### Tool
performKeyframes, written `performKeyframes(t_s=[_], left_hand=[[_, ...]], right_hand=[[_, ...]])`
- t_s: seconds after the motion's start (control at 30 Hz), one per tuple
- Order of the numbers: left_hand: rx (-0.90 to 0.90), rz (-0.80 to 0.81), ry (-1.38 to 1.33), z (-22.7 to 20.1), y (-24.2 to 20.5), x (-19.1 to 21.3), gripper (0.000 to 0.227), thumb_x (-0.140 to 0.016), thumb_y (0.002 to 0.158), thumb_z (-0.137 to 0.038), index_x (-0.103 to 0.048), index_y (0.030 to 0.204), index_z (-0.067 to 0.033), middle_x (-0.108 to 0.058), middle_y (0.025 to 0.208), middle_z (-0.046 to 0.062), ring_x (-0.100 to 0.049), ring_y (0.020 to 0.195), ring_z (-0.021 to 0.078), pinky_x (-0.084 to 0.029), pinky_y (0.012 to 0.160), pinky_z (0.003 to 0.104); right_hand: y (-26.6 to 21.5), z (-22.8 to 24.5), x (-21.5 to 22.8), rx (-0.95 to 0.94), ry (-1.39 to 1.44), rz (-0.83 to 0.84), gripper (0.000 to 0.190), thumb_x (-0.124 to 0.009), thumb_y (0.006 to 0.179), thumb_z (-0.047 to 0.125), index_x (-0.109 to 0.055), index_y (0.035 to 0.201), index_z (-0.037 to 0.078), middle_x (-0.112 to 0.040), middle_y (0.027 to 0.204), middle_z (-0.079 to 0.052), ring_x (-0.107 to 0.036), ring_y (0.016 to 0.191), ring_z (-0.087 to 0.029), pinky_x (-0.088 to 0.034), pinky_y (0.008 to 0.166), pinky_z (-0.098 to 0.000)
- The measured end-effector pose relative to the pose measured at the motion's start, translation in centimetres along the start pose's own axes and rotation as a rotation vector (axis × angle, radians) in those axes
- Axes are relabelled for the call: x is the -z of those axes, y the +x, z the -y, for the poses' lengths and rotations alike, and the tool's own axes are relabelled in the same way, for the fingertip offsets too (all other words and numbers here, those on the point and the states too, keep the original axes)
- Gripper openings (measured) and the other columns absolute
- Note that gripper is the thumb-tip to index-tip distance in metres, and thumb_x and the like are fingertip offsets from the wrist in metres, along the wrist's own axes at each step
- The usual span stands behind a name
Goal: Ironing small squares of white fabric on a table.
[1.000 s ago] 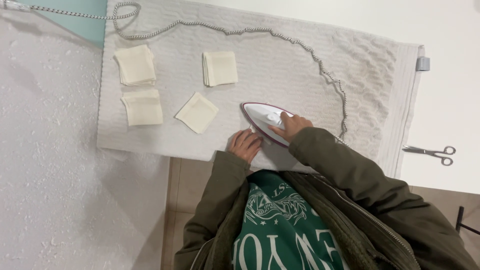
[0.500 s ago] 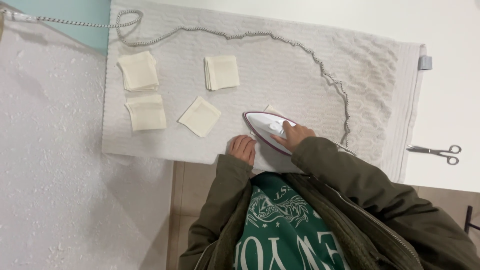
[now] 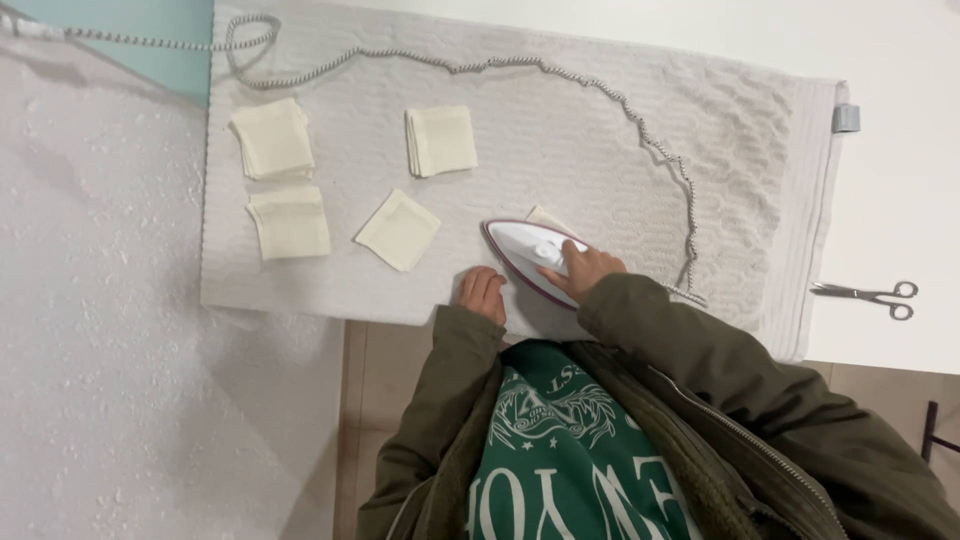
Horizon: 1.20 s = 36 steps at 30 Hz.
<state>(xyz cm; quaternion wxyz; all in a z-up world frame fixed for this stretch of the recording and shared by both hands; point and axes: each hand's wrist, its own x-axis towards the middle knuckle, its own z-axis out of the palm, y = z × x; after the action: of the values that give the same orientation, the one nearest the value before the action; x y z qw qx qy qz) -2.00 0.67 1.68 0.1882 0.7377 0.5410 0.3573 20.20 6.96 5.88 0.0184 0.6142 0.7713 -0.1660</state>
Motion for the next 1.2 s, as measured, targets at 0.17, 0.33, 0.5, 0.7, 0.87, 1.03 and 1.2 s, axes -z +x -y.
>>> performKeyframes(t_s=[0.17,0.33,0.5,0.7,0.87,1.03,1.2], left_hand=[[-0.029,-0.021,0.003,0.3,0.0,-0.2,0.021,-0.062,0.081,0.007,-0.065,0.101,0.0012,-0.062,0.110,0.017,-0.060,0.115,0.0363,-0.051,0.100,0.044],[-0.029,-0.031,-0.003,0.4,0.0,-0.2,0.024,-0.061,0.079,0.008,-0.065,0.102,0.0019,-0.063,0.111,0.017,-0.059,0.115,0.0367,-0.051,0.102,0.045],[-0.027,-0.001,-0.007,0.2,-0.1,0.1,0.026,-0.062,0.077,0.008,-0.066,0.102,0.0026,-0.063,0.112,0.017,-0.059,0.117,0.0368,-0.050,0.102,0.046],[-0.056,-0.077,0.015,1.5,-1.1,-1.7,0.020,-0.064,0.082,0.008,-0.066,0.102,0.0012,-0.063,0.112,0.016,-0.059,0.117,0.0353,-0.050,0.103,0.045],[-0.032,-0.039,0.000,0.3,-0.3,-0.1,0.024,-0.063,0.079,0.008,-0.066,0.102,0.0025,-0.063,0.112,0.017,-0.059,0.117,0.0364,-0.050,0.103,0.044],[-0.044,-0.035,-0.013,0.7,-0.4,-0.6,0.024,-0.063,0.076,0.008,-0.066,0.099,0.0015,-0.063,0.109,0.017,-0.060,0.115,0.0364,-0.050,0.102,0.045],[-0.062,0.022,-0.058,0.9,-0.3,0.4,0.026,-0.062,0.082,0.008,-0.066,0.107,0.0029,-0.063,0.116,0.017,-0.058,0.121,0.0374,-0.049,0.106,0.045]], right_hand=[[0.9,0.9,0.4,-0.045,0.001,0.099,0.060,-0.065,0.091,0.063,-0.063,0.104,0.004,-0.072,0.076,-0.022,-0.072,0.067,-0.041,-0.057,0.056,-0.0520],[0.3,0.4,0.0,-0.027,0.016,0.069,0.058,-0.065,0.090,0.061,-0.064,0.105,0.005,-0.072,0.075,-0.022,-0.072,0.065,-0.041,-0.057,0.055,-0.0535],[1.0,1.7,-0.2,-0.057,-0.001,0.093,0.060,-0.065,0.091,0.062,-0.063,0.102,0.003,-0.072,0.075,-0.022,-0.072,0.065,-0.042,-0.057,0.056,-0.0521],[0.9,1.4,0.0,-0.071,-0.026,0.129,0.061,-0.063,0.091,0.064,-0.063,0.105,0.006,-0.072,0.075,-0.023,-0.072,0.066,-0.041,-0.057,0.054,-0.0522],[0.5,1.3,0.7,-0.090,-0.004,0.140,0.060,-0.063,0.092,0.064,-0.063,0.105,0.005,-0.072,0.075,-0.023,-0.073,0.067,-0.041,-0.057,0.058,-0.0521],[0.8,1.6,0.5,-0.091,-0.050,0.135,0.060,-0.064,0.092,0.063,-0.063,0.104,0.005,-0.072,0.074,-0.023,-0.073,0.067,-0.041,-0.058,0.056,-0.0523],[0.2,0.7,0.5,-0.077,-0.039,0.050,0.061,-0.062,0.091,0.064,-0.064,0.106,0.005,-0.072,0.075,-0.021,-0.073,0.063,-0.039,-0.058,0.055,-0.0511]])
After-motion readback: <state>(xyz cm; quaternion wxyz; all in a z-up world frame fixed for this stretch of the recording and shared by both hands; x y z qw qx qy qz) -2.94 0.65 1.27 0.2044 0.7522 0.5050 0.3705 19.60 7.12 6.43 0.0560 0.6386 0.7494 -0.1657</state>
